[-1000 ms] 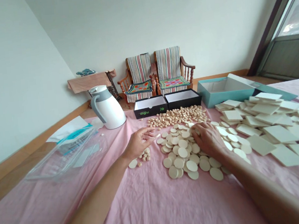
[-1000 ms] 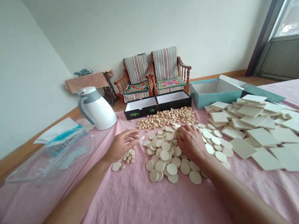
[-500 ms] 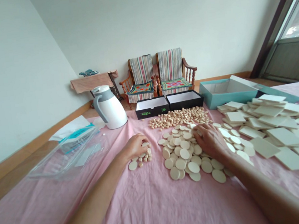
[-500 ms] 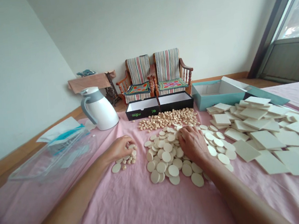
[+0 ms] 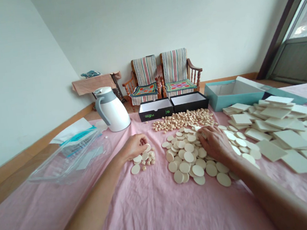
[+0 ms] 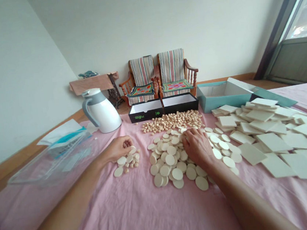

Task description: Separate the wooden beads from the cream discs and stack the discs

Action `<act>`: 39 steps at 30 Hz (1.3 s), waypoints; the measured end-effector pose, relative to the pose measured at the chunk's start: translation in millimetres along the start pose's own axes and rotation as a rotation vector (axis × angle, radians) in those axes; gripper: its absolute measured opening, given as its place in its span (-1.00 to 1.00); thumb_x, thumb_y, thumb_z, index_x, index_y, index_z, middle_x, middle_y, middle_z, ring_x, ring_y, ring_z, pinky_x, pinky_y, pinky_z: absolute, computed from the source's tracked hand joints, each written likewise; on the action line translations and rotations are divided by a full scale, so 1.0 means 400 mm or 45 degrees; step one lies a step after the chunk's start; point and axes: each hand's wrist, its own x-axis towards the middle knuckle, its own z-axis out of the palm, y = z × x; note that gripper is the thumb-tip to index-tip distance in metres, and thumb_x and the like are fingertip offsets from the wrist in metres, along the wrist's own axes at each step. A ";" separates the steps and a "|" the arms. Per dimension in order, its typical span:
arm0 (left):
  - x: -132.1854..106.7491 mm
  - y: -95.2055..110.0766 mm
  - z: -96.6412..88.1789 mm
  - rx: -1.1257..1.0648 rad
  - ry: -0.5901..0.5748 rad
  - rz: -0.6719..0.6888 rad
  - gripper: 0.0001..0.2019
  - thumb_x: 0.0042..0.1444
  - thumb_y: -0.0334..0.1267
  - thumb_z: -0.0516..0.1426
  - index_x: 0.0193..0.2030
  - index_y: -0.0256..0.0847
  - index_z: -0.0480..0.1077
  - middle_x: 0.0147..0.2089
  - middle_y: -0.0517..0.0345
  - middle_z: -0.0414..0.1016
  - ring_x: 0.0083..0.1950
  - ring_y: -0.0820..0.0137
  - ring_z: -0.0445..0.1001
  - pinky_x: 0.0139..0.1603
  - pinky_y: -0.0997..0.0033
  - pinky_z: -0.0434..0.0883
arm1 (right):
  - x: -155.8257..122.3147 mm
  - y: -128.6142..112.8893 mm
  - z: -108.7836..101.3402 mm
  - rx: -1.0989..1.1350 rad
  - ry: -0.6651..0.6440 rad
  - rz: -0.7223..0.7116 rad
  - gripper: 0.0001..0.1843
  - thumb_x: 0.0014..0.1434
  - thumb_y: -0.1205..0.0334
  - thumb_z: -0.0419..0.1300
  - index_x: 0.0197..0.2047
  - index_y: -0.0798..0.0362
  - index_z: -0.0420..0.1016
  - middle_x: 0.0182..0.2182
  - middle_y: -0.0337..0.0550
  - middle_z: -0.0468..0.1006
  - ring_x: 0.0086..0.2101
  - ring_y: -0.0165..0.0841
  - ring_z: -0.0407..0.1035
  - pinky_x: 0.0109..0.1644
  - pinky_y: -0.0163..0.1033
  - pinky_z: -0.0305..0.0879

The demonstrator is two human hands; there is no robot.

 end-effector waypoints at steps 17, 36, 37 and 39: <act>0.026 0.012 0.072 0.127 -0.071 0.107 -0.85 -0.15 -0.45 0.10 -0.45 -0.24 0.50 -0.43 0.18 0.53 -0.38 0.42 0.46 -0.38 0.55 0.32 | 0.001 -0.003 -0.004 0.015 0.022 -0.018 -0.75 0.22 0.19 -0.03 -0.21 0.03 0.46 -0.17 -0.04 0.50 -0.14 -0.21 0.29 -0.10 -0.13 0.13; 0.001 0.043 -0.005 0.020 -0.313 0.288 -0.82 -0.14 -0.42 0.15 -0.33 -0.24 0.49 -0.33 0.16 0.53 -0.34 0.44 0.46 -0.32 0.55 0.36 | 0.003 -0.001 -0.002 0.000 0.006 -0.017 -0.75 0.21 0.20 -0.03 -0.19 0.03 0.45 -0.19 -0.04 0.50 -0.17 -0.23 0.28 -0.11 -0.16 0.11; -0.014 0.039 -0.009 -0.006 -0.349 0.268 -0.82 -0.13 -0.42 0.14 -0.33 -0.23 0.49 -0.33 0.16 0.53 -0.36 0.45 0.46 -0.34 0.55 0.36 | 0.003 0.000 -0.001 -0.002 0.003 -0.012 -0.75 0.21 0.20 -0.03 -0.19 0.03 0.45 -0.19 -0.04 0.50 -0.17 -0.22 0.28 -0.11 -0.16 0.12; -0.035 0.032 -0.012 -0.069 -0.412 0.217 -0.84 -0.11 -0.42 0.12 -0.34 -0.23 0.47 -0.34 0.16 0.53 -0.41 0.46 0.47 -0.38 0.55 0.36 | 0.003 0.000 -0.001 -0.006 -0.009 -0.001 -0.75 0.21 0.19 -0.02 -0.20 0.04 0.45 -0.19 -0.04 0.50 -0.17 -0.22 0.28 -0.11 -0.16 0.12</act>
